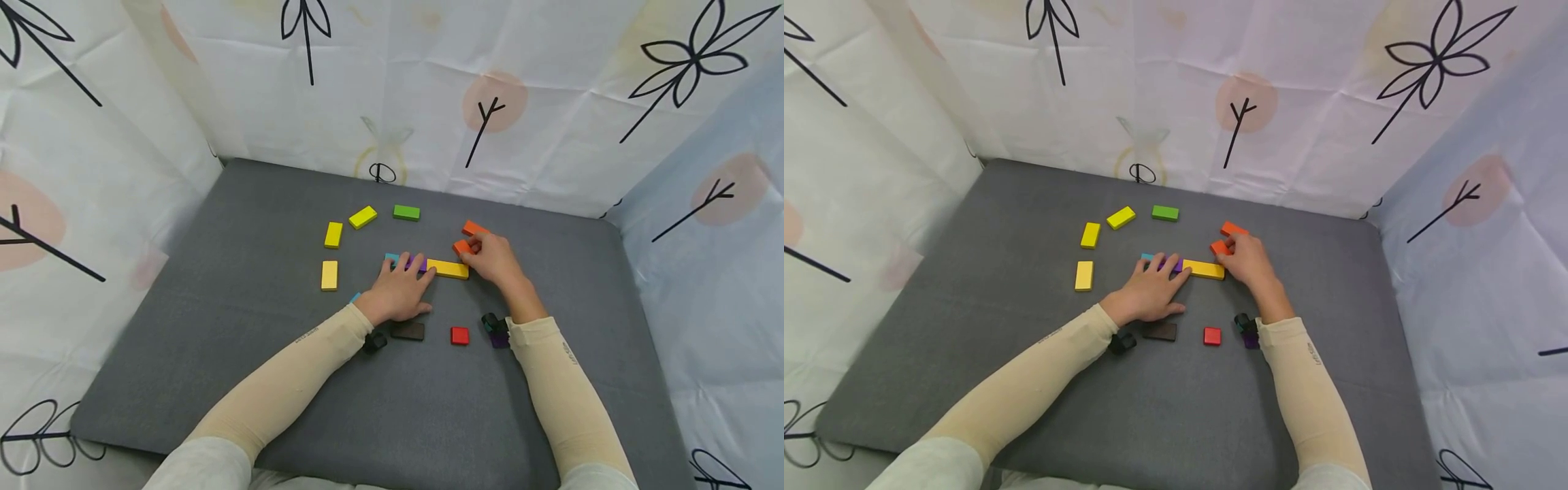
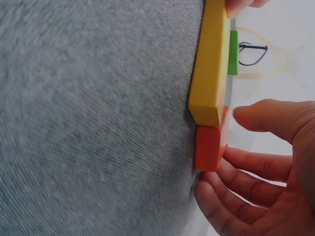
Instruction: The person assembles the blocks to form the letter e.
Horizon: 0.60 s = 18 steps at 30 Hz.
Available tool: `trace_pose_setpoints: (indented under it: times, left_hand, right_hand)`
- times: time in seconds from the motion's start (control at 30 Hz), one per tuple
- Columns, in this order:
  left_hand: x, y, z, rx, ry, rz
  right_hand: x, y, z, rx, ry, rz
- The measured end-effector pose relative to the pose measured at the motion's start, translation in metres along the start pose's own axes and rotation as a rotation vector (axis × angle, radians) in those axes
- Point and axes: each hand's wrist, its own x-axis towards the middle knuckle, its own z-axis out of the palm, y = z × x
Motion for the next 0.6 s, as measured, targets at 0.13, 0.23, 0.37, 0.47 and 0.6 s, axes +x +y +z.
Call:
trace_pose_setpoints:
  times: [0.13,0.23,0.37,0.47,0.6]
  left_hand:
    - [0.0,-0.001,0.0,-0.009,0.004,0.007]
    - [-0.001,-0.001,-0.002,-0.014,0.001,0.004]
    - [-0.002,-0.001,-0.005,-0.016,-0.005,0.003]
    - [-0.003,-0.001,-0.006,-0.021,-0.004,0.012]
    - [-0.003,0.0,-0.007,-0.026,-0.003,0.017]
  right_hand:
    - [-0.002,0.003,-0.01,0.034,0.062,-0.035]
    - [-0.002,0.006,-0.022,0.055,0.115,-0.073]
    - [0.0,0.008,-0.038,0.064,0.137,-0.092]
    - [0.003,0.01,-0.048,0.058,0.133,-0.083]
    - [0.007,0.01,-0.059,0.048,0.101,-0.079]
